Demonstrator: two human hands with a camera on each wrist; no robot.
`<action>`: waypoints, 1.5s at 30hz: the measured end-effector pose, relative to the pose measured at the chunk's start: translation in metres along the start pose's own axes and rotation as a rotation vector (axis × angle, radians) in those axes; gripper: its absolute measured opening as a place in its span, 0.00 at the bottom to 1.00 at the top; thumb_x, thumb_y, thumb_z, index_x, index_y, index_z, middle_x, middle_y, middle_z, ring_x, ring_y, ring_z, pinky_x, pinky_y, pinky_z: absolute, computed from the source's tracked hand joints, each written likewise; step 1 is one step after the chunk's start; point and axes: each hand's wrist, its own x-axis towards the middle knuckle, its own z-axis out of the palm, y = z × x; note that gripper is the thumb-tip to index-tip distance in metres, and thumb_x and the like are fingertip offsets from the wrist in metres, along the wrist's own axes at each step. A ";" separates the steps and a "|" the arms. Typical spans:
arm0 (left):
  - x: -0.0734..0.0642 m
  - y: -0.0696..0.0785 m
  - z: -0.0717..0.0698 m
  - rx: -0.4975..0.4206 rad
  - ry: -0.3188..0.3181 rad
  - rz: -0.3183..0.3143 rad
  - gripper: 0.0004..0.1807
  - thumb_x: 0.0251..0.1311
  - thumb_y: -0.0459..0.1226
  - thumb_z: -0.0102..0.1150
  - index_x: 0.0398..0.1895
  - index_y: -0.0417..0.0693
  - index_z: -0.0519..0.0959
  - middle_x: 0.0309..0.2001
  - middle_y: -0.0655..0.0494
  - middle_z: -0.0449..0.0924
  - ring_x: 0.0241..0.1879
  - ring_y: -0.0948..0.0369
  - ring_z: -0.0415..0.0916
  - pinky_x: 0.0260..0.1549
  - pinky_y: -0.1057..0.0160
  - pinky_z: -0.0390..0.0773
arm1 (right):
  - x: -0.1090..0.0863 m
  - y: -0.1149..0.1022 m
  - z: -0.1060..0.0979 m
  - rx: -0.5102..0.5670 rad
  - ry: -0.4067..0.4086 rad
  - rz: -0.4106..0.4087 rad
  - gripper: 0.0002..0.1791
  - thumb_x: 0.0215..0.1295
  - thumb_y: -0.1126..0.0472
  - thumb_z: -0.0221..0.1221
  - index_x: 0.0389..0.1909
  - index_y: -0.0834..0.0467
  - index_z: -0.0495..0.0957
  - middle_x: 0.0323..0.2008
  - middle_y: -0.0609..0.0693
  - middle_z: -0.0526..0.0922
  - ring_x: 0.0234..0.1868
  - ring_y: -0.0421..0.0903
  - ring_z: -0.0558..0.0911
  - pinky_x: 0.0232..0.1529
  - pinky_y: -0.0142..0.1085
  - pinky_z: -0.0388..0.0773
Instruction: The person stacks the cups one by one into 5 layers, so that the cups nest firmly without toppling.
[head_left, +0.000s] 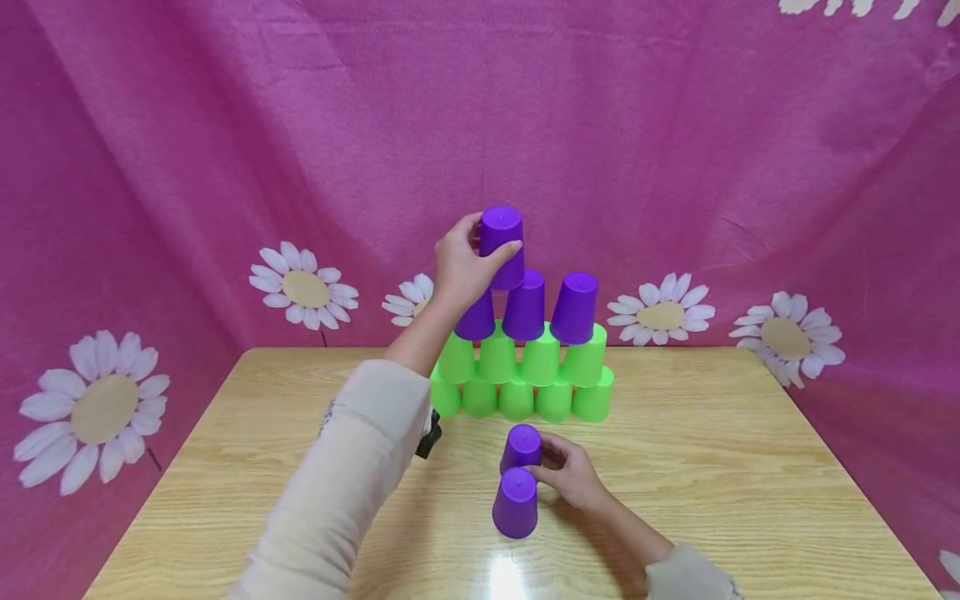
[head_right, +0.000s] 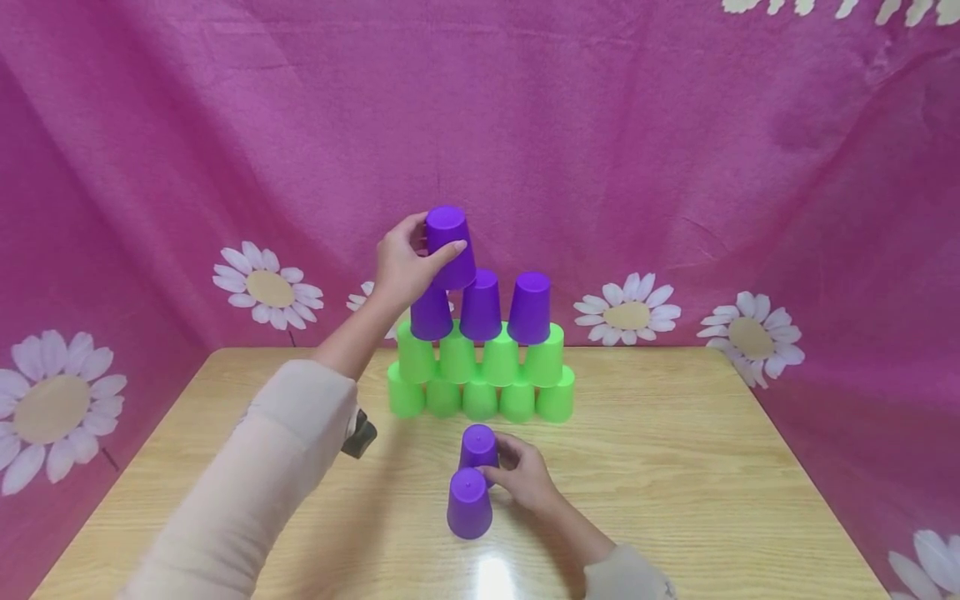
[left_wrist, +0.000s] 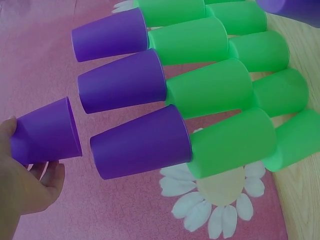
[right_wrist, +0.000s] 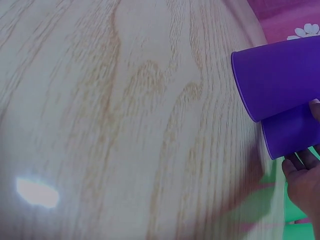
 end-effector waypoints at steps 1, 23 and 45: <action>0.000 0.000 0.001 -0.001 -0.001 -0.003 0.30 0.52 0.41 0.66 0.58 0.40 0.71 0.49 0.43 0.79 0.48 0.52 0.78 0.49 0.59 0.77 | 0.000 0.000 0.000 -0.003 0.003 -0.005 0.27 0.53 0.72 0.62 0.53 0.79 0.67 0.47 0.75 0.75 0.43 0.30 0.77 0.50 0.29 0.77; 0.005 -0.005 0.006 0.001 0.029 -0.021 0.30 0.52 0.41 0.65 0.58 0.39 0.71 0.50 0.42 0.79 0.49 0.51 0.78 0.51 0.59 0.77 | -0.001 -0.001 0.000 -0.037 0.034 0.007 0.26 0.52 0.72 0.62 0.52 0.77 0.69 0.47 0.73 0.76 0.46 0.36 0.78 0.51 0.31 0.78; 0.007 -0.009 0.011 0.023 0.031 -0.051 0.31 0.53 0.43 0.65 0.59 0.40 0.70 0.51 0.43 0.79 0.51 0.52 0.77 0.53 0.59 0.76 | -0.003 -0.002 -0.001 -0.065 0.021 0.011 0.26 0.54 0.72 0.61 0.53 0.77 0.68 0.49 0.72 0.76 0.52 0.60 0.77 0.54 0.38 0.77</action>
